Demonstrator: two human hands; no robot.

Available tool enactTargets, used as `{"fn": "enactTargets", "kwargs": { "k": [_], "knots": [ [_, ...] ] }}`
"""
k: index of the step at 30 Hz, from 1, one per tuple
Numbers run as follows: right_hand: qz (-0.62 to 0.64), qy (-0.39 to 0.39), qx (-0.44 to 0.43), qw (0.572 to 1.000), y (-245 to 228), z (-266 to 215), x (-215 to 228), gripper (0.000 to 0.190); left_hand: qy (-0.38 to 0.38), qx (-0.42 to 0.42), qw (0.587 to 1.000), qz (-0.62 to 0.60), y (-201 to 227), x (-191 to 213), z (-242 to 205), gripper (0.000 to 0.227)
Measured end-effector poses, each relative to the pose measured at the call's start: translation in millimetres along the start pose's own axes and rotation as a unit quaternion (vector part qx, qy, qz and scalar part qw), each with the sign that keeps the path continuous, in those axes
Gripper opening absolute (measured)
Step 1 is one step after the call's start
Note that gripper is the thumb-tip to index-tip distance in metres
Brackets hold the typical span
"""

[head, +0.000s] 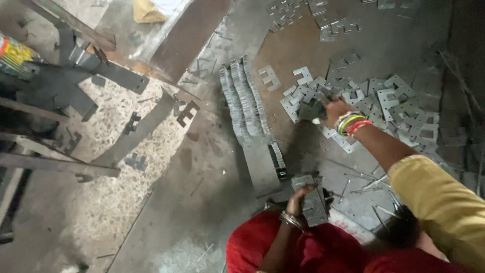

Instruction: The person sits on the floor and repeatedly picks up small metal brackets from a pile, aligns them, and stacks them into a neat pile. The person handles the brackets one at a time, occasionally adjusting the stack to keep it aligned.

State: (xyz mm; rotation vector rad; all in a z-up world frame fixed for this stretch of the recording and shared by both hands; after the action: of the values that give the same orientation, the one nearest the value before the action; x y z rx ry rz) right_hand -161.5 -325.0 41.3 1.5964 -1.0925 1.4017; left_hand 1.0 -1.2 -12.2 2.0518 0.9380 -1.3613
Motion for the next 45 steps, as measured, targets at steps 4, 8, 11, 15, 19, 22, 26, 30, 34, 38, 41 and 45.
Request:
{"fn": "enactTargets", "kwargs": {
  "k": [4,8,11,15,19,22,26,30,34,38,41,45],
  "knots": [
    [0.007,-0.121,-0.055,0.991,-23,35,38,0.114,0.01,-0.044,0.998,0.039,-4,20,-1,0.051],
    [0.001,-0.229,-0.098,0.969,-33,49,58,0.102,-0.009,0.008,1.0,0.025,-3,16,-4,0.057],
    [-0.02,-0.16,-0.033,0.986,-23,33,59,0.099,0.03,0.035,0.999,0.011,-1,6,1,0.059],
    [-0.063,-0.144,0.057,0.986,-5,-16,43,0.09,0.047,-0.024,0.996,0.073,9,-6,8,0.041],
    [-0.106,-0.083,0.17,0.976,14,-83,24,0.085,0.043,-0.07,0.996,0.016,-5,-2,15,0.036],
    [-0.075,-0.055,0.202,0.975,20,-121,23,0.078,0.147,-0.156,0.975,0.064,-6,10,22,0.035],
    [-0.087,-0.258,-0.017,0.962,46,-158,17,0.072,0.125,-0.188,0.973,0.051,-8,10,28,0.037],
    [-0.087,-0.16,-0.017,0.983,32,-157,-2,0.055,0.001,-0.135,0.99,0.042,0,-15,25,0.042],
    [-0.119,-0.021,0.058,0.991,20,-140,-20,0.069,0.02,-0.113,0.993,0.002,-1,-31,18,0.045],
    [-0.038,-0.107,-0.011,0.993,20,-143,4,0.058,0.045,-0.115,0.992,0.033,4,-33,9,0.048],
    [0.027,0.048,0.097,0.994,-5,-185,51,0.034,0.018,-0.092,0.994,0.059,7,-31,15,0.056],
    [-0.029,0.074,0.211,0.974,-16,-226,75,0.039,0.035,-0.071,0.997,-0.014,0,-6,35,0.067]
  ]
}}
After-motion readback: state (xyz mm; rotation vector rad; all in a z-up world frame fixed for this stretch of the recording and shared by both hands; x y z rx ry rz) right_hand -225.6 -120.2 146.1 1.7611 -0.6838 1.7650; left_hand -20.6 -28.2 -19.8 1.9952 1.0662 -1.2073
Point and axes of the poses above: each hand's wrist, its own z-axis towards the middle knuckle, its own x-axis out of the back of the hand, y = z × x, the point moved 3 cm from there along z, towards the middle knuckle, and after that the axes turned 6 degrees about -z, right-handed, at the moved point
